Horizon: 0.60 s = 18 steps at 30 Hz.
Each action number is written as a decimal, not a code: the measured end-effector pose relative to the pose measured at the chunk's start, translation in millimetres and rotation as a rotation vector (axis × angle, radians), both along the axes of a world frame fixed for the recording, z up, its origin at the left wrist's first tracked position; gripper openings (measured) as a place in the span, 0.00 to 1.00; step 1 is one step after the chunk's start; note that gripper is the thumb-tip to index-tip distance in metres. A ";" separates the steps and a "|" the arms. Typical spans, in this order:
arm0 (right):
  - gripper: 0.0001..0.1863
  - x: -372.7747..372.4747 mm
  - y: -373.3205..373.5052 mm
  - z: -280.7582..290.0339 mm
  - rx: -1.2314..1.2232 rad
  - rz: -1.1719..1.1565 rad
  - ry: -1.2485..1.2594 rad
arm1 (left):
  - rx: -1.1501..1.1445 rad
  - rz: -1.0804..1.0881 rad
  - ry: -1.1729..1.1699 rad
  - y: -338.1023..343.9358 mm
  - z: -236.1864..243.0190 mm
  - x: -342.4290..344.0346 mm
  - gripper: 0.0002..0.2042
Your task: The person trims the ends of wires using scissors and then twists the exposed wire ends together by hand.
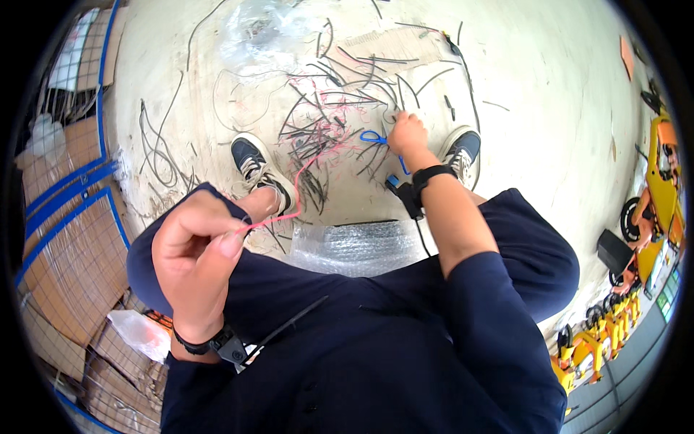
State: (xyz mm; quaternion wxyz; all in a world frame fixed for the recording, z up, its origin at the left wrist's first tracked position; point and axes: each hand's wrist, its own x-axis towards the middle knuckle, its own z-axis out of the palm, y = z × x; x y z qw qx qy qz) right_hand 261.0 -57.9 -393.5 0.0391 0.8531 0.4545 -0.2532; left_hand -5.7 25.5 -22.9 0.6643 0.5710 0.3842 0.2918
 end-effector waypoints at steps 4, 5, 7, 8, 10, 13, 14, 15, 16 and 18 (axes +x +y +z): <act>0.16 36.7 64.5 126.0 0.362 0.128 0.042 | 0.088 -0.024 -0.002 -3.7 9.9 10.8 0.03; 0.12 30.7 79.1 186.2 0.457 0.180 0.063 | 0.073 -0.015 0.003 -6.8 12.7 9.9 0.03; 0.14 12.7 79.3 295.1 0.633 0.229 0.177 | 0.048 -0.023 -0.003 -11.5 19.6 12.5 0.02; 0.14 -1.8 71.0 339.5 0.638 0.196 0.345 | 0.109 -0.013 -0.013 -14.6 18.6 11.1 0.02; 0.12 -26.8 40.5 400.9 0.580 0.191 0.655 | 0.208 -0.025 0.032 -18.7 19.4 9.8 0.02; 0.05 -50.9 1.3 424.0 0.624 0.346 0.732 | 0.277 -0.025 0.014 -24.4 18.5 13.8 0.02; 0.03 -57.9 -3.2 419.9 0.687 0.365 0.688 | 0.287 -0.022 -0.005 -25.5 17.6 16.4 0.02; 0.02 -62.7 -6.8 414.1 0.750 0.386 0.645 | 0.345 -0.020 0.001 -25.7 15.2 18.1 0.02; 0.02 -64.9 -8.0 410.4 0.706 0.335 0.659 | 0.403 -0.022 0.018 -25.4 11.6 18.5 0.02; 0.02 -68.5 -5.2 405.7 0.712 0.372 0.650 | 0.520 -0.005 0.066 -26.7 9.5 18.7 0.03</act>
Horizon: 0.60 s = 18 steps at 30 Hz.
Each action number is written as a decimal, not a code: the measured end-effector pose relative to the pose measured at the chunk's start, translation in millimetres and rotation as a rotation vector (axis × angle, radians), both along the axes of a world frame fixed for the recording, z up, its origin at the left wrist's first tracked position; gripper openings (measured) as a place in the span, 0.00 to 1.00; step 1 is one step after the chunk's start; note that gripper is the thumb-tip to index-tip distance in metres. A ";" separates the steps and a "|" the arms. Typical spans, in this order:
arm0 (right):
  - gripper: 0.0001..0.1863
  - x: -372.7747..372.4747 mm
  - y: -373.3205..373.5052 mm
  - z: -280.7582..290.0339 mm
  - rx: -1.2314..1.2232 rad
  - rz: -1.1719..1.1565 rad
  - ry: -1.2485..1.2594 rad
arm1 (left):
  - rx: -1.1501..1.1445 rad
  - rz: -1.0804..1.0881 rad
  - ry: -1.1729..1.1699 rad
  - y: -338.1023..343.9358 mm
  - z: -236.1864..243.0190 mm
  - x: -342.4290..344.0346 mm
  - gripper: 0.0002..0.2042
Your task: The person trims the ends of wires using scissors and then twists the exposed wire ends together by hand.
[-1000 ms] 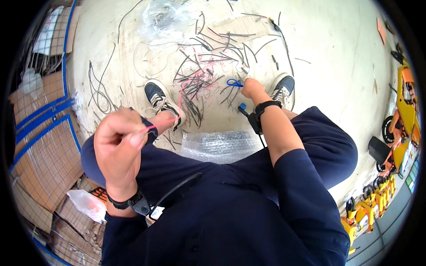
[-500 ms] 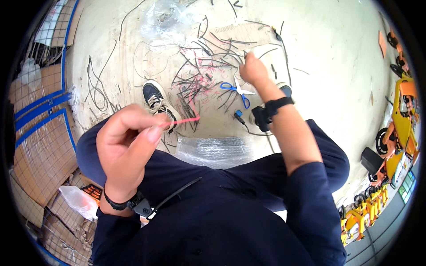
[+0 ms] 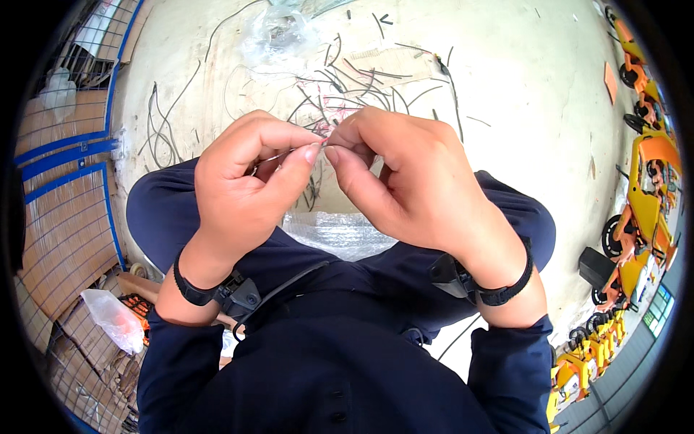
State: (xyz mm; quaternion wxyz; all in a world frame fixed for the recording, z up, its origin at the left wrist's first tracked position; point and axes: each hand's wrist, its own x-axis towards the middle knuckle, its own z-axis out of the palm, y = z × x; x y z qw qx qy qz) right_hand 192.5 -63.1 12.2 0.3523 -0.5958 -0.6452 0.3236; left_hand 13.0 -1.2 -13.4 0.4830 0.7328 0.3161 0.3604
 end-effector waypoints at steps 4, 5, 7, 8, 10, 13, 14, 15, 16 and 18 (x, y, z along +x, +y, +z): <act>0.04 -1.9 7.5 -11.6 0.136 0.016 -0.052 | 0.142 0.029 0.070 3.5 0.4 2.1 0.05; 0.04 -2.8 8.6 -14.1 0.173 0.010 -0.057 | 0.170 0.042 0.072 4.4 -0.4 3.2 0.05; 0.04 -2.5 11.5 -14.5 0.206 0.026 -0.077 | 0.217 0.056 0.073 6.1 -2.3 5.0 0.06; 0.05 -2.2 12.6 -14.9 0.221 0.030 -0.089 | 0.235 0.056 0.072 7.0 -3.5 5.8 0.06; 0.04 -1.9 13.9 -16.3 0.225 0.024 -0.117 | 0.261 0.057 0.079 8.5 -4.9 7.1 0.06; 0.04 -2.7 14.2 -19.0 0.224 0.006 -0.155 | 0.280 0.059 0.109 8.7 -4.4 7.6 0.07; 0.04 -3.1 14.1 -20.0 0.223 0.000 -0.169 | 0.282 0.057 0.122 8.4 -3.3 7.8 0.08; 0.04 -3.5 14.2 -21.2 0.227 -0.003 -0.175 | 0.284 0.056 0.134 8.3 -3.2 7.9 0.08; 0.04 -3.7 14.8 -22.2 0.232 -0.003 -0.180 | 0.293 0.060 0.131 8.2 -3.5 8.2 0.08; 0.04 -5.2 15.3 -23.5 0.251 -0.013 -0.194 | 0.312 0.069 0.122 7.3 -4.4 8.7 0.09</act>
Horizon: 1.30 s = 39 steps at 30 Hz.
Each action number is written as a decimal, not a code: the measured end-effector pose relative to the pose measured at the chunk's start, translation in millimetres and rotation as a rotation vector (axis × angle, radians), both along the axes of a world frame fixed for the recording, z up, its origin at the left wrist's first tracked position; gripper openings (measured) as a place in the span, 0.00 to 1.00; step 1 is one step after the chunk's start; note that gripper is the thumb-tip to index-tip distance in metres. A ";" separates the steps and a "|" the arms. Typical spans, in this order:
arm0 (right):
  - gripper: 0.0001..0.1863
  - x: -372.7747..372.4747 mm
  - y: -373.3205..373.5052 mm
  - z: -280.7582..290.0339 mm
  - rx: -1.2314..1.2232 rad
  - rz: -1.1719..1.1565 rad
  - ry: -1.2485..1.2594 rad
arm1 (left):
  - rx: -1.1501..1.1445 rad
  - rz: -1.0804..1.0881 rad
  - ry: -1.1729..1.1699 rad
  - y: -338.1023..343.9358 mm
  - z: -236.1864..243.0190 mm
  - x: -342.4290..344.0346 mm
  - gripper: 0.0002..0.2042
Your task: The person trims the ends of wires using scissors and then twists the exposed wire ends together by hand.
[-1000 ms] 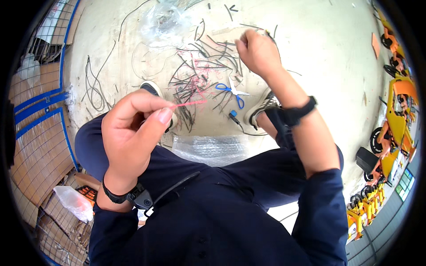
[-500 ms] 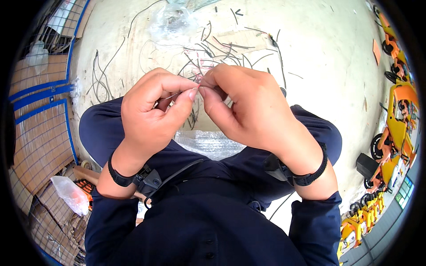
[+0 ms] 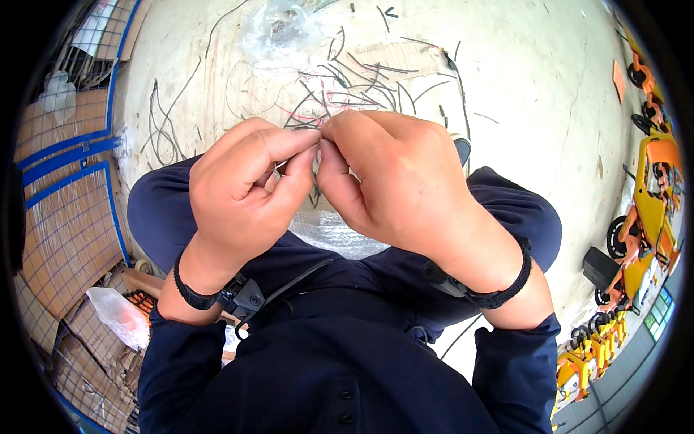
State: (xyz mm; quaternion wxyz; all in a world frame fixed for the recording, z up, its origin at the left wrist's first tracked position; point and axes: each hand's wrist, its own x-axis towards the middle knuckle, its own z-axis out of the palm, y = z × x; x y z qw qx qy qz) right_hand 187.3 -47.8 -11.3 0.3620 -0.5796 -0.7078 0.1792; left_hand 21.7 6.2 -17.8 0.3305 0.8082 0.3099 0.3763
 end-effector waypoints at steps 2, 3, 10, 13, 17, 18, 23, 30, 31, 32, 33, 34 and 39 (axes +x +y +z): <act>0.04 -2.3 0.5 -0.5 0.031 -0.016 -0.012 | 0.016 0.002 0.003 -0.3 0.4 -0.5 0.09; 0.03 -2.6 -0.3 0.7 0.016 -0.009 -0.020 | 0.023 0.003 0.005 -0.5 0.6 -0.8 0.09; 0.05 -8.0 0.4 7.0 0.093 -0.034 0.010 | -0.062 -0.034 -0.065 -0.4 3.3 -6.9 0.09; 0.06 -11.6 1.2 6.9 0.114 -0.082 0.050 | -0.083 -0.043 -0.084 -1.1 5.3 -8.0 0.09; 0.05 -11.8 -0.1 9.0 0.053 -0.108 0.100 | -0.087 -0.052 -0.095 -1.2 4.3 -8.7 0.09; 0.05 -11.7 -0.7 9.5 0.039 -0.113 0.101 | -0.088 -0.055 -0.099 -1.3 4.1 -8.8 0.09; 0.05 -11.0 -0.8 9.6 0.043 -0.125 0.096 | -0.132 -0.049 -0.124 -2.5 3.3 -7.9 0.09; 0.05 -12.5 0.1 8.6 0.086 -0.140 0.101 | -0.172 -0.033 -0.122 -4.4 5.5 -7.6 0.10; 0.05 -12.3 0.1 8.4 0.090 -0.145 0.090 | -0.176 -0.031 -0.119 -4.6 5.9 -7.5 0.10; 0.05 -12.2 0.0 8.4 0.094 -0.150 0.079 | -0.180 -0.029 -0.116 -4.9 6.3 -7.5 0.10; 0.05 -12.3 -0.4 8.7 0.099 -0.156 0.071 | -0.185 -0.027 -0.114 -5.2 6.7 -7.4 0.10; 0.05 -12.5 -0.7 8.2 0.101 -0.161 0.064 | -0.185 -0.028 -0.111 -5.1 6.1 -7.5 0.10; 0.05 -12.7 -1.0 7.1 0.104 -0.173 0.053 | -0.192 -0.023 -0.111 -5.4 5.2 -7.3 0.10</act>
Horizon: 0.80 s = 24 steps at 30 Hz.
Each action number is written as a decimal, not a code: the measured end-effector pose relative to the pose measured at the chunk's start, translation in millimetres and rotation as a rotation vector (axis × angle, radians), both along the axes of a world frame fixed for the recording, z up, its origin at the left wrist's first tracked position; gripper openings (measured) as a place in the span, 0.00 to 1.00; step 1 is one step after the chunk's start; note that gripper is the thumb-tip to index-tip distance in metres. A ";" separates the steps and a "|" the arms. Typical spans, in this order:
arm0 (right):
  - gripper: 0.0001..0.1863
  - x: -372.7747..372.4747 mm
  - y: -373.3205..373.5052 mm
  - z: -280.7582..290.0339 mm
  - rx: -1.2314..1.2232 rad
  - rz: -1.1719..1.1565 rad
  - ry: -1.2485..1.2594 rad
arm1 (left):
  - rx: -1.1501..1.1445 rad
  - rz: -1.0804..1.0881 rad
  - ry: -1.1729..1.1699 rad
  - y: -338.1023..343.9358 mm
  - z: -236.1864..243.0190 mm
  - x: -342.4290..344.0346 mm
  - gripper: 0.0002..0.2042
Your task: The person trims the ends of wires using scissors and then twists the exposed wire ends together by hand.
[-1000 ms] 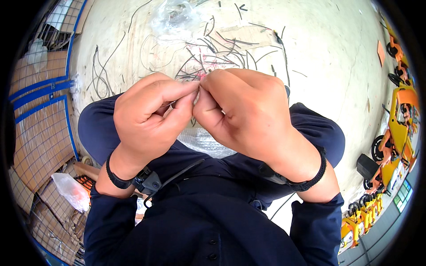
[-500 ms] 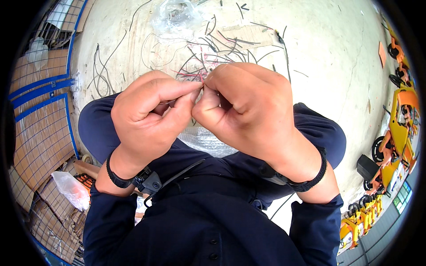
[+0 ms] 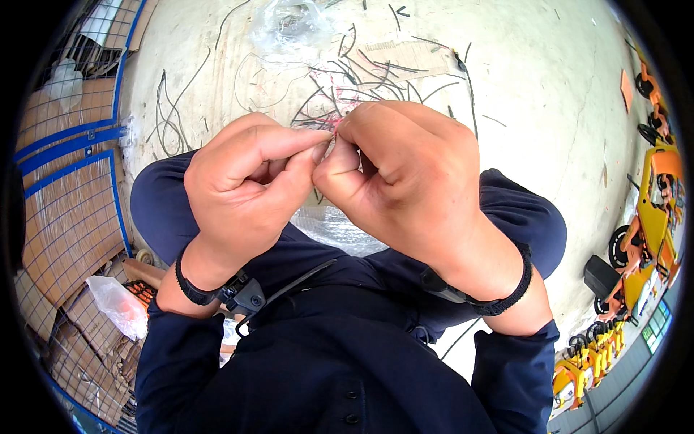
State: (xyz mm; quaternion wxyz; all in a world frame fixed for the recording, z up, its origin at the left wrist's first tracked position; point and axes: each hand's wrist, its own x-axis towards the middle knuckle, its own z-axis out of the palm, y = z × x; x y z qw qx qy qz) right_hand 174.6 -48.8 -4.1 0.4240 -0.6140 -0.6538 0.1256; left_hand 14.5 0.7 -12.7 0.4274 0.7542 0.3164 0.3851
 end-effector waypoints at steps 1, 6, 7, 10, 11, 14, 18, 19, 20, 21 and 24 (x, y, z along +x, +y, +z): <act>0.05 -0.3 0.0 0.3 -0.003 -0.001 0.003 | -0.002 0.001 0.003 0.0 0.2 0.0 0.10; 0.04 -0.5 0.6 1.4 0.026 -0.002 -0.012 | -0.049 0.008 -0.005 -1.1 1.2 -0.1 0.09; 0.04 -0.1 0.9 1.2 0.037 0.004 -0.011 | -0.072 0.009 -0.008 -1.3 1.7 0.3 0.08; 0.04 4.6 3.4 0.6 0.025 0.056 0.038 | -0.168 0.017 -0.028 -1.2 3.7 1.1 0.06; 0.03 7.1 3.7 0.5 0.015 0.081 0.062 | -0.219 0.022 -0.040 -0.9 4.8 1.1 0.05; 0.03 16.0 1.7 3.5 -0.116 0.150 0.179 | -0.243 0.020 -0.043 0.6 3.5 -0.4 0.04; 0.04 20.7 3.2 9.3 -0.117 0.202 0.105 | -0.184 0.021 -0.015 1.5 3.3 -1.2 0.04; 0.05 19.7 3.3 9.2 -0.113 0.208 0.104 | -0.155 0.014 -0.014 1.5 2.9 -0.9 0.04; 0.05 18.9 3.3 8.8 -0.108 0.214 0.103 | -0.126 0.007 -0.012 1.5 1.8 -0.5 0.04; 0.05 18.5 3.7 7.7 -0.094 0.221 0.084 | -0.097 0.000 -0.010 1.4 0.9 -0.3 0.04; 0.05 17.8 3.6 3.5 -0.062 0.227 0.024 | -0.029 -0.003 0.016 1.4 -0.8 0.1 0.05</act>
